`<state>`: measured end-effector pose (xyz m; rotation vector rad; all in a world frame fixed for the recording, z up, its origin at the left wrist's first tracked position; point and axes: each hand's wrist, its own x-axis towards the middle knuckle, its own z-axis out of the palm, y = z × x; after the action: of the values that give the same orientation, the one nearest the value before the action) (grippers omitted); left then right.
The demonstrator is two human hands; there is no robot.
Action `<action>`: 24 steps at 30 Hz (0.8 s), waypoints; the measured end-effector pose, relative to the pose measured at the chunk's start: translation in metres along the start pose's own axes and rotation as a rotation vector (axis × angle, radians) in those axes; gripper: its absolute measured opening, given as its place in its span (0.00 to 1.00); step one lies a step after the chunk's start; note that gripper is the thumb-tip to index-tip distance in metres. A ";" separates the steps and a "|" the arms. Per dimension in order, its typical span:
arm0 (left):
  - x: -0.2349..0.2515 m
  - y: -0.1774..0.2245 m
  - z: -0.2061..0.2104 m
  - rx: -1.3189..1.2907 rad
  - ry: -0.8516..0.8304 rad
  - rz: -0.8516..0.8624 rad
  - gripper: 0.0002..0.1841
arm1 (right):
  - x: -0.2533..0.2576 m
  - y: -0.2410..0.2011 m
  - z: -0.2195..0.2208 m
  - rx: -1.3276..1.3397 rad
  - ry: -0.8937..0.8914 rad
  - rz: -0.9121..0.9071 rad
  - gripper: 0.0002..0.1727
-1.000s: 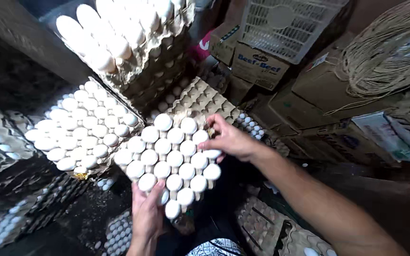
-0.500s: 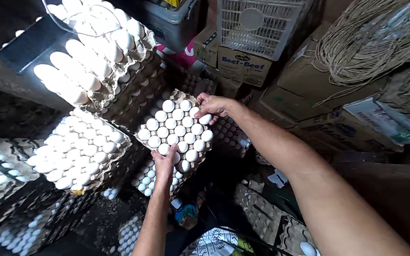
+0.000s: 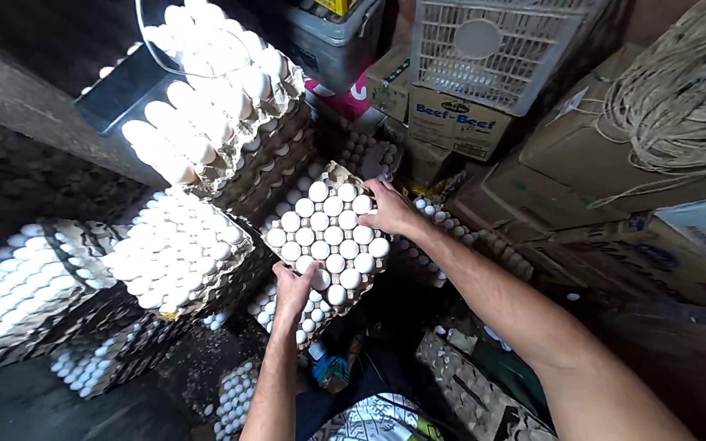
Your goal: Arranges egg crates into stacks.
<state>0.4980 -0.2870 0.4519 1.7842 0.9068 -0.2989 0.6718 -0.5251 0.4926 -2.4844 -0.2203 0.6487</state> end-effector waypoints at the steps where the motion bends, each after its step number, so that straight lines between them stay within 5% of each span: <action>1: 0.000 -0.002 -0.001 -0.018 -0.004 0.002 0.49 | -0.003 0.001 -0.001 -0.017 0.002 -0.026 0.49; 6: 0.000 -0.025 0.010 -0.105 0.041 -0.004 0.52 | 0.013 0.024 -0.007 -0.011 0.204 -0.046 0.44; 11: -0.007 -0.019 0.026 -0.470 0.038 -0.078 0.53 | 0.041 0.034 0.008 0.208 -0.010 0.063 0.53; 16: -0.010 -0.016 0.035 -0.540 -0.008 -0.142 0.37 | 0.037 0.027 0.028 0.226 0.082 0.002 0.48; 24: -0.022 0.002 0.031 -0.526 0.074 -0.098 0.46 | 0.042 0.001 0.011 0.149 0.137 -0.033 0.46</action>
<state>0.4912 -0.3239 0.4536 1.2740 1.0173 -0.0458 0.7034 -0.5087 0.4672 -2.3655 -0.1543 0.4614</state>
